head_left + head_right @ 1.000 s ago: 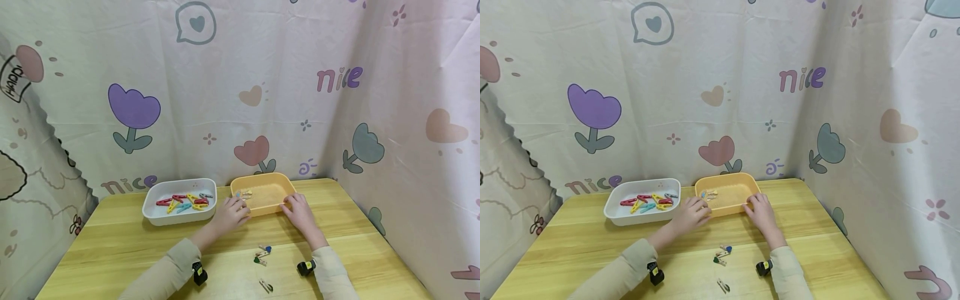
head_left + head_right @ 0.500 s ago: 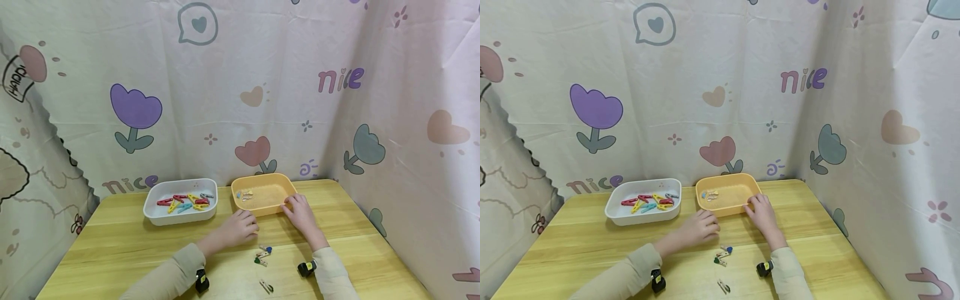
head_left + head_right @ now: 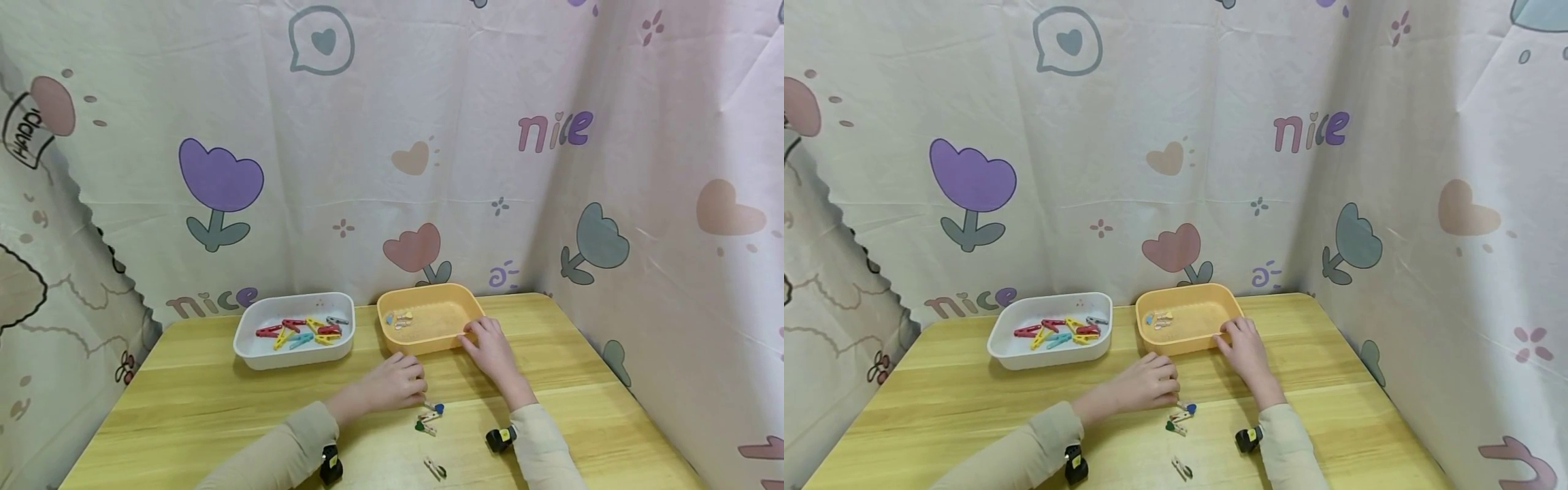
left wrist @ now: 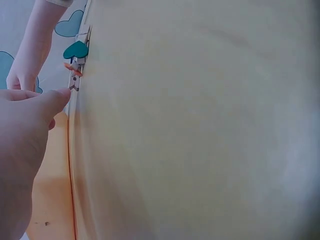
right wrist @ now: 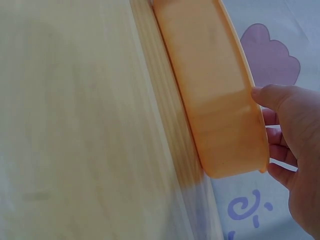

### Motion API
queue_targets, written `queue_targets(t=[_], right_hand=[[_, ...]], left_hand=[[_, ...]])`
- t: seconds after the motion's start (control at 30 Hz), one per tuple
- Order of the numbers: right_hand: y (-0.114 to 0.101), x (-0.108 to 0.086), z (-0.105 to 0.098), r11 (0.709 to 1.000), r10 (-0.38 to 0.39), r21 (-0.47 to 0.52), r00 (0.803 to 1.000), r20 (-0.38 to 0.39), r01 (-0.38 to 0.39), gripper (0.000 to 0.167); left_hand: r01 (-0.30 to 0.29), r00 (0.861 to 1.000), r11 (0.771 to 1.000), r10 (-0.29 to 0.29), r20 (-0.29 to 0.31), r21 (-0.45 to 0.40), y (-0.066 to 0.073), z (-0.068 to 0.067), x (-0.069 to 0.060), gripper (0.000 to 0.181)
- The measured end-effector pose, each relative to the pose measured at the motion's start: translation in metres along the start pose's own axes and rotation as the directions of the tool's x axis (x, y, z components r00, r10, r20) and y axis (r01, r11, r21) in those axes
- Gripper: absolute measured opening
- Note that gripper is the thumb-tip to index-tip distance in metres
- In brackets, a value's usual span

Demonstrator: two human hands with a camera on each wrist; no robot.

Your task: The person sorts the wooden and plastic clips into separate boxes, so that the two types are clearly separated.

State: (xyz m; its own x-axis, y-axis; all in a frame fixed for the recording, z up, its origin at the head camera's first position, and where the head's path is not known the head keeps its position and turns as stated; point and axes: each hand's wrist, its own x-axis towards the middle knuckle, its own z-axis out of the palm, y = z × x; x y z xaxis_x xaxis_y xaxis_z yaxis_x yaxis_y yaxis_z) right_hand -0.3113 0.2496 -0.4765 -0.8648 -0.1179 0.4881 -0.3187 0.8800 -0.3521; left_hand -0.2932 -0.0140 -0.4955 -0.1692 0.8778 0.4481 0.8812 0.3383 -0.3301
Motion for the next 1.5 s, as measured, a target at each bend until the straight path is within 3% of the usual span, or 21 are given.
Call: queue_targets(t=[0.23,0.53,0.8,1.1,1.5], right_hand=[[-0.001,-0.001,0.0,1.0,-0.002,0.005,1.0,-0.006,0.002,0.02],[0.0,0.0,0.0,1.0,-0.015,-0.003,1.0,-0.019,0.015,0.02],[0.0,-0.001,0.001,1.0,-0.018,-0.004,0.999,-0.028,0.018,0.02],[0.0,-0.001,0.0,1.0,-0.003,-0.001,1.0,-0.005,0.003,0.021],[-0.001,-0.001,-0.001,1.0,0.004,0.016,1.0,-0.001,-0.004,0.02]], left_hand=[[-0.032,0.999,0.999,0.032,0.008,0.036,0.005,0.0,0.003,0.015],[-0.046,0.998,0.999,0.047,0.047,-0.025,0.009,0.0,0.002,0.012],[-0.062,0.998,0.998,0.062,0.013,0.002,0.012,0.003,0.004,0.012],[-0.026,0.998,1.0,0.026,0.06,-0.008,0.012,-0.004,0.009,0.012],[0.012,1.0,1.0,-0.012,0.012,0.008,-0.001,-0.013,0.014,0.007]])
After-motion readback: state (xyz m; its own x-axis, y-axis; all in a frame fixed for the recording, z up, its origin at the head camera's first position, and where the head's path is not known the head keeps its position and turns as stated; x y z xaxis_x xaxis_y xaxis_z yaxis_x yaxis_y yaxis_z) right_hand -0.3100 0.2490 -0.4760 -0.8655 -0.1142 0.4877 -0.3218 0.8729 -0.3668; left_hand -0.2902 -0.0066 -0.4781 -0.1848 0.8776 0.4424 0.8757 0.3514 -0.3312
